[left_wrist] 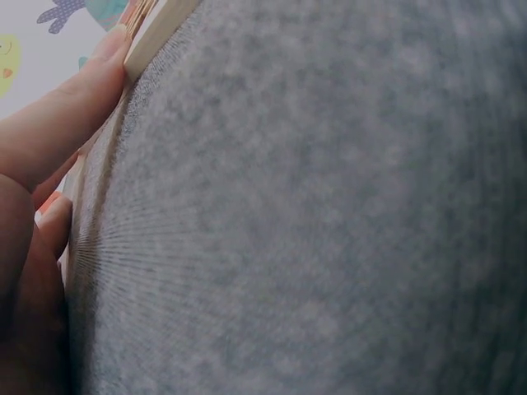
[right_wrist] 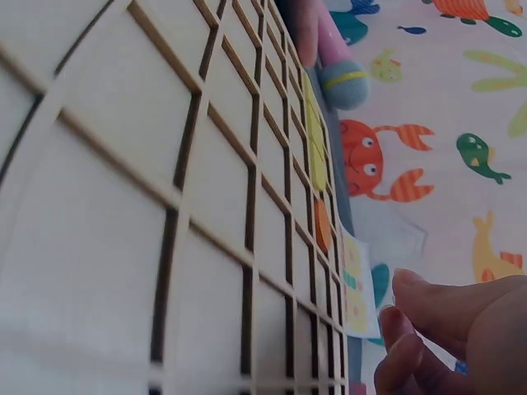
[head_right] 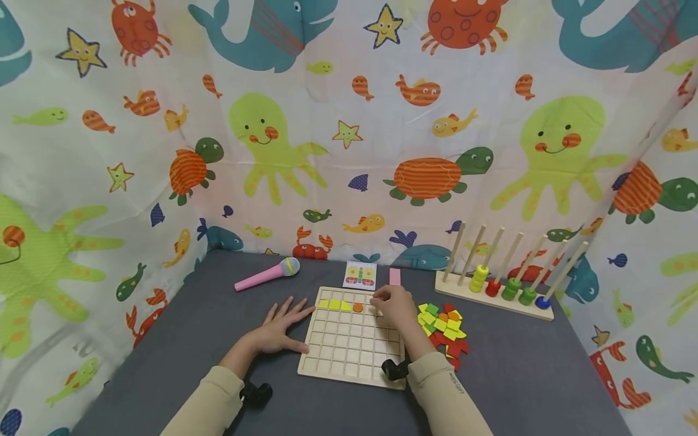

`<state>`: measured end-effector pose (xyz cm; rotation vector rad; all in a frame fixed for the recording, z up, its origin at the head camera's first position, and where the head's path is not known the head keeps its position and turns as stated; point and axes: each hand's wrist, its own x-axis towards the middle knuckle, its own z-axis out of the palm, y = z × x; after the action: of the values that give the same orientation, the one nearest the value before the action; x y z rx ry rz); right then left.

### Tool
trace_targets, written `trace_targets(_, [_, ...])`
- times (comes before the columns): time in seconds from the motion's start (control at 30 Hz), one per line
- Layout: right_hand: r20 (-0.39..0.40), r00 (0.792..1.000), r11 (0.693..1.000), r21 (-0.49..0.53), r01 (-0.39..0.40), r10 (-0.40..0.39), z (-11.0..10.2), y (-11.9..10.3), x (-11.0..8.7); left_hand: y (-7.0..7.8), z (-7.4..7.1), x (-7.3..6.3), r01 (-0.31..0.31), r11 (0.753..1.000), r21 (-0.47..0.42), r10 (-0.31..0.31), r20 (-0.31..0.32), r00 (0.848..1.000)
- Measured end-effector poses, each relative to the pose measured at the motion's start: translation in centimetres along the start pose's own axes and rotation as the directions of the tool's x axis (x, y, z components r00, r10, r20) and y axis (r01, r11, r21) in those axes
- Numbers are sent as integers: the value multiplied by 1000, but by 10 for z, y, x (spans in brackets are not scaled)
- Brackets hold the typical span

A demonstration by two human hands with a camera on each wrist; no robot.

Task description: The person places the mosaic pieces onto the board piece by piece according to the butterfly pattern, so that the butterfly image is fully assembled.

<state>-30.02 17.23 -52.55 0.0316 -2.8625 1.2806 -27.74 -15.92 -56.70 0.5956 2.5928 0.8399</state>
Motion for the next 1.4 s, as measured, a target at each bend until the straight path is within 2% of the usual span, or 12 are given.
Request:
trace_targets(0.33, [5,999,998,-34,-47,47,-38,34,-14,3,0,-2,-1,1000,13,1,1,1000])
trace_targets(0.57, [59,995,993,-81,-81,86,-50,51,-23,3,0,-2,-2,1000,19,2,-1,1000])
trace_targets(0.73, [92,991,991,-95,-90,99,-52,53,-24,4,0,-2,-4,1000,12,4,-4,1000])
trace_targets(1.07, [148,982,978,-188,-87,116,-48,53,-20,6,-1,-4,12,1000,1,-12,-3,1000])
trace_targets(1.4, [110,984,972,-205,-116,141,-45,53,-18,4,0,-2,16,1000,15,-15,-11,1000])
